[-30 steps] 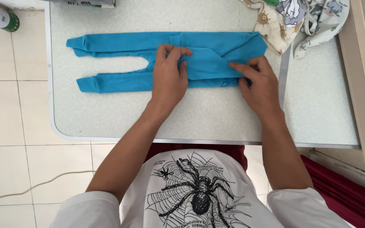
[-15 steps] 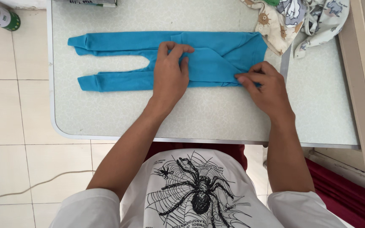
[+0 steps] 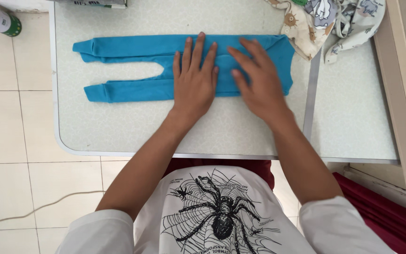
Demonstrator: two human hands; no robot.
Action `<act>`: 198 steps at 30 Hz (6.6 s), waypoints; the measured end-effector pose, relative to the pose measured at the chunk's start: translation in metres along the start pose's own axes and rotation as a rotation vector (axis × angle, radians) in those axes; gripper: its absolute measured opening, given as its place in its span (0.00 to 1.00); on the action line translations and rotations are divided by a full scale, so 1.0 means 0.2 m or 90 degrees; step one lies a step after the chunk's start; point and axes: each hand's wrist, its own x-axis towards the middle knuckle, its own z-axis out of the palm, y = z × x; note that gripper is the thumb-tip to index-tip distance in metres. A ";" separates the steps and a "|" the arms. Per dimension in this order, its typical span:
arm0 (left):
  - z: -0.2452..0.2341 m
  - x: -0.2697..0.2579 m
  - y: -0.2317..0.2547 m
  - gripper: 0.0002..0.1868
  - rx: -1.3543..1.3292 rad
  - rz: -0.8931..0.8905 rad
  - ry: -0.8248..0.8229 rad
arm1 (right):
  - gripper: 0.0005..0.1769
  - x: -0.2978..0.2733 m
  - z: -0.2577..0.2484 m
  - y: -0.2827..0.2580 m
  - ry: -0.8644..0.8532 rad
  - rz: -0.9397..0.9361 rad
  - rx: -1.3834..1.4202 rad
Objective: The person folds several baby garments by hand on a table, smoothing the fabric and folding the sides and ends inward before placing each finished item onto a growing stack.
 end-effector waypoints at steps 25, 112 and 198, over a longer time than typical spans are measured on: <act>-0.48 -0.13 -0.71 0.19 0.141 -0.142 -0.019 | 0.34 0.16 0.24 -0.07 -0.087 0.066 -0.145; -1.05 -0.04 -0.41 0.21 -0.093 -0.277 -0.165 | 0.14 0.29 -0.04 0.06 0.075 0.332 0.363; -0.34 -0.09 -0.20 0.19 -0.137 0.076 -0.114 | 0.11 0.16 -0.14 0.23 0.031 0.370 0.172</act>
